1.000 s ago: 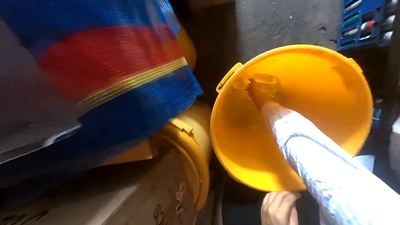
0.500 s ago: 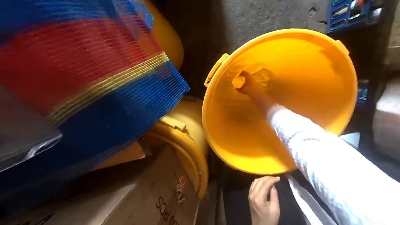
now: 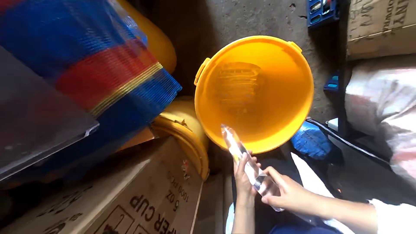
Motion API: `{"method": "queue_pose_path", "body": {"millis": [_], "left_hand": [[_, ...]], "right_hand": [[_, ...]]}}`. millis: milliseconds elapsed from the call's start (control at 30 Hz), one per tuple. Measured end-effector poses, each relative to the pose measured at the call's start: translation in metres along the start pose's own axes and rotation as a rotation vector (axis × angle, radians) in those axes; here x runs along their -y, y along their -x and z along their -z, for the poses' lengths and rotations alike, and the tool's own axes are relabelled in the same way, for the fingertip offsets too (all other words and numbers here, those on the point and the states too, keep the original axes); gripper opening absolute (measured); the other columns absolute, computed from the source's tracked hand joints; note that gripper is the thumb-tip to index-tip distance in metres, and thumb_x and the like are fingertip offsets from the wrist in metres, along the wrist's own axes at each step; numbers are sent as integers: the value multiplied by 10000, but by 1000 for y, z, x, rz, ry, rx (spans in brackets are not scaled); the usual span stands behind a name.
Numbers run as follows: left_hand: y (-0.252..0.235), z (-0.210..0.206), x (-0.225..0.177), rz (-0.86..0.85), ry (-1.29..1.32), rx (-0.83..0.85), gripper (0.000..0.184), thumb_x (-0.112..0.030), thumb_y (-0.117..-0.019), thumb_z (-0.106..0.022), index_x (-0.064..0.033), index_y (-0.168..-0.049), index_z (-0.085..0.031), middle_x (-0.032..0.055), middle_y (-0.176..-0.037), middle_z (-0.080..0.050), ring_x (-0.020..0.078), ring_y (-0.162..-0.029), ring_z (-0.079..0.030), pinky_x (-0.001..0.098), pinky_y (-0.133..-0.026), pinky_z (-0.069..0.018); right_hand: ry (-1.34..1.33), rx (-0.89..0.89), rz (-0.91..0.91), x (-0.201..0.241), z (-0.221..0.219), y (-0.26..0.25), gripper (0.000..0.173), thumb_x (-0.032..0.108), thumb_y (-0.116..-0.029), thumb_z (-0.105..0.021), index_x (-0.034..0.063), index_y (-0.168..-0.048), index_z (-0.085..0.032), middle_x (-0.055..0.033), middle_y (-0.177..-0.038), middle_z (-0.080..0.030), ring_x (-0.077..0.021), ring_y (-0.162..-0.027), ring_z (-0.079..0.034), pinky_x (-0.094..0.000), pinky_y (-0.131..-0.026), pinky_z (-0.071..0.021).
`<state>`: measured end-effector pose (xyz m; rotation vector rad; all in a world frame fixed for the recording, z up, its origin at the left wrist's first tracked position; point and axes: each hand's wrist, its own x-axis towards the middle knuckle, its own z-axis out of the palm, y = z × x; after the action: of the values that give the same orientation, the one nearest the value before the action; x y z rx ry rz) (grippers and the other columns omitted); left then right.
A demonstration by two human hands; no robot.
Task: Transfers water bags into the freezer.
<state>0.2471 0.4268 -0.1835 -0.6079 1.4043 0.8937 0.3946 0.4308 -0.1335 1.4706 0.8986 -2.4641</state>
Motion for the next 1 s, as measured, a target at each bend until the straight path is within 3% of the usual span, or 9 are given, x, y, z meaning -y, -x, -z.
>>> {"method": "queue_pose_path", "body": {"millis": [67, 167, 267, 333, 433, 533, 700, 833, 1000], "left_hand": [[0, 12, -3, -19, 101, 41, 174, -123, -1007, -429, -77, -1135, -538, 71, -882, -706, 132, -633, -690, 274, -566, -601], [-6, 25, -12, -33, 307, 283, 216, -193, -831, -751, -57, -997, -725, 85, -902, -740, 156, -709, -723, 283, -641, -616], [-12, 30, -15, -2, 426, 513, 287, -191, -811, -792, -34, -1047, -750, 98, -945, -741, 186, -792, -734, 310, -714, -620], [-17, 32, -14, 25, 479, 640, 327, -178, -841, -770, -31, -1130, -732, 111, -989, -736, 210, -841, -733, 328, -743, -613], [-28, 38, -11, 57, 508, 758, 497, -211, -861, -767, -81, -1327, -651, 91, -1024, -733, 207, -848, -729, 328, -739, -608], [-39, 48, -7, 85, 509, 804, 579, -261, -888, -750, -130, -1424, -575, 49, -1007, -730, 173, -827, -718, 300, -731, -591], [-42, 61, -3, 103, 544, 795, 614, -235, -879, -762, -126, -1442, -541, 60, -973, -734, 189, -805, -726, 323, -724, -598], [-27, 60, 1, 105, 580, 796, 577, -232, -872, -760, -88, -1403, -587, 71, -994, -731, 183, -817, -723, 302, -731, -597], [10, 42, 4, 81, 599, 732, 719, -174, -805, -809, -145, -1462, -519, 92, -920, -719, 217, -742, -724, 335, -622, -606]], "right_hand": [[103, 52, 105, -2, 24, -17, 493, 418, -990, -638, 19, -1276, -604, -136, -1066, -710, -219, -957, -697, -448, -870, -565], [-90, -167, 98, -12, 67, -101, 449, 318, -1086, -399, -46, -1122, -659, -124, -1013, -690, -167, -878, -682, -357, -782, -586], [-167, -569, -177, -50, 127, -230, 475, 238, -1069, -550, -45, -1442, -472, -265, -1365, -579, -338, -1171, -628, -459, -981, -530], [-55, -760, -280, -96, 161, -298, 769, 268, -999, -676, 13, -1592, -258, -309, -1556, -389, -446, -1396, -461, -553, -1126, -422], [325, -792, -429, -141, 193, -358, 979, 413, -947, -702, 122, -1649, -86, -333, -1547, -375, -513, -1358, -475, -645, -1044, -466], [502, -854, -491, -160, 192, -391, 924, 285, -951, -674, 190, -1657, -86, -370, -1482, -405, -538, -1319, -488, -652, -982, -497], [505, -803, -563, -140, 197, -393, 924, 122, -967, -638, 236, -1667, -46, -378, -1460, -422, -527, -1341, -471, -596, -1053, -470], [402, -700, -550, -124, 213, -360, 903, 268, -950, -692, 186, -1655, -135, -330, -1392, -539, -494, -1271, -549, -637, -1000, -480], [98, -584, -252, -78, 249, -276, 737, 327, -1027, -630, 168, -1638, -249, -226, -1574, -428, -424, -1420, -447, -621, -1114, -408]]}}
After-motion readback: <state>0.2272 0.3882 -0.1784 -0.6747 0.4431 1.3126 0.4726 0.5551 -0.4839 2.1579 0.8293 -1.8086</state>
